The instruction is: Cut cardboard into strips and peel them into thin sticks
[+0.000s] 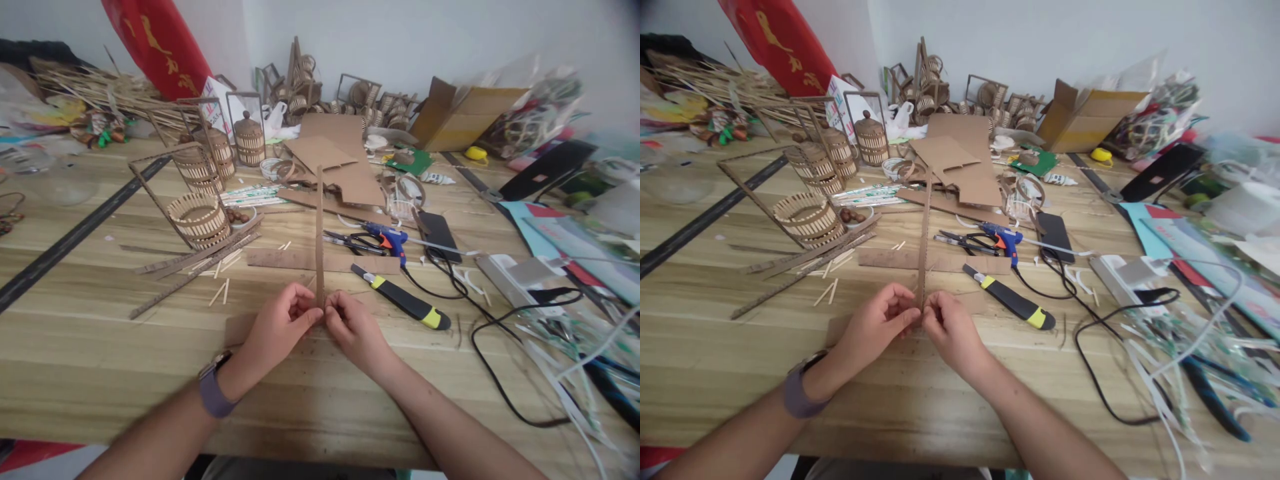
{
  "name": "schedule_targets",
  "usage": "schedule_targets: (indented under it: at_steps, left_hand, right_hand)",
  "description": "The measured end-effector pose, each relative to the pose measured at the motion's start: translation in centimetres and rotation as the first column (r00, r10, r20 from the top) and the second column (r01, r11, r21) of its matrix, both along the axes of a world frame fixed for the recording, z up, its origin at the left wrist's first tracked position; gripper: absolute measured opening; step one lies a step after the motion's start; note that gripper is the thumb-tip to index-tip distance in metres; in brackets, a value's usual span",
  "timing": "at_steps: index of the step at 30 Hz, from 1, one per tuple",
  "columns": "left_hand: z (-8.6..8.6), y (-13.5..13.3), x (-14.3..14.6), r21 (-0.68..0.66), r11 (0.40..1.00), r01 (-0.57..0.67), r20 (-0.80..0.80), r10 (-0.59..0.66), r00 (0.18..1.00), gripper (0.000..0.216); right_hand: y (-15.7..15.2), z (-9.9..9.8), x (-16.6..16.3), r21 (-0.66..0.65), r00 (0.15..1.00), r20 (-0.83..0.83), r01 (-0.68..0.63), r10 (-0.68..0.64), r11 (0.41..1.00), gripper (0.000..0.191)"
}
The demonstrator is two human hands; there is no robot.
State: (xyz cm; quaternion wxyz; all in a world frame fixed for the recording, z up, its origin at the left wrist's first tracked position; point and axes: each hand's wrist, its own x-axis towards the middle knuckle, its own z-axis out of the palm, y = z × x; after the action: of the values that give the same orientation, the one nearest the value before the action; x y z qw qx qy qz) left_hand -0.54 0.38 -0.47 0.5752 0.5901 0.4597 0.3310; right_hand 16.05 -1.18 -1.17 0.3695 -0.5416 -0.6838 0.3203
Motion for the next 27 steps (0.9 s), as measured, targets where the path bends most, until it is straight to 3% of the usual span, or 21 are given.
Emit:
schedule_targets:
  at_steps: [3,10,16,27]
  left_hand:
    - [0.3,0.0,0.0,0.097,0.995,0.002,-0.085,0.006,0.996,0.011]
    - [0.3,0.0,-0.1,0.060,0.997,0.045,-0.052,-0.041,0.998,0.015]
    - [0.3,-0.1,0.0,0.157,0.986,0.059,-0.185,-0.030,0.982,0.013]
    - [-0.8,-0.7,0.2,0.443,0.885,0.141,-0.447,0.082,0.891,0.015]
  right_hand:
    - [0.0,-0.2,0.0,0.024,1.000,0.025,-0.005,0.004,1.000,0.015]
    - [-0.2,-0.7,0.0,0.071,0.996,0.078,-0.040,0.034,0.997,0.014]
    - [-0.3,-0.7,0.1,0.092,0.992,0.126,-0.040,0.028,0.995,0.014]
    - [-0.3,-1.0,0.0,0.124,0.987,0.163,-0.021,0.000,0.992,0.015]
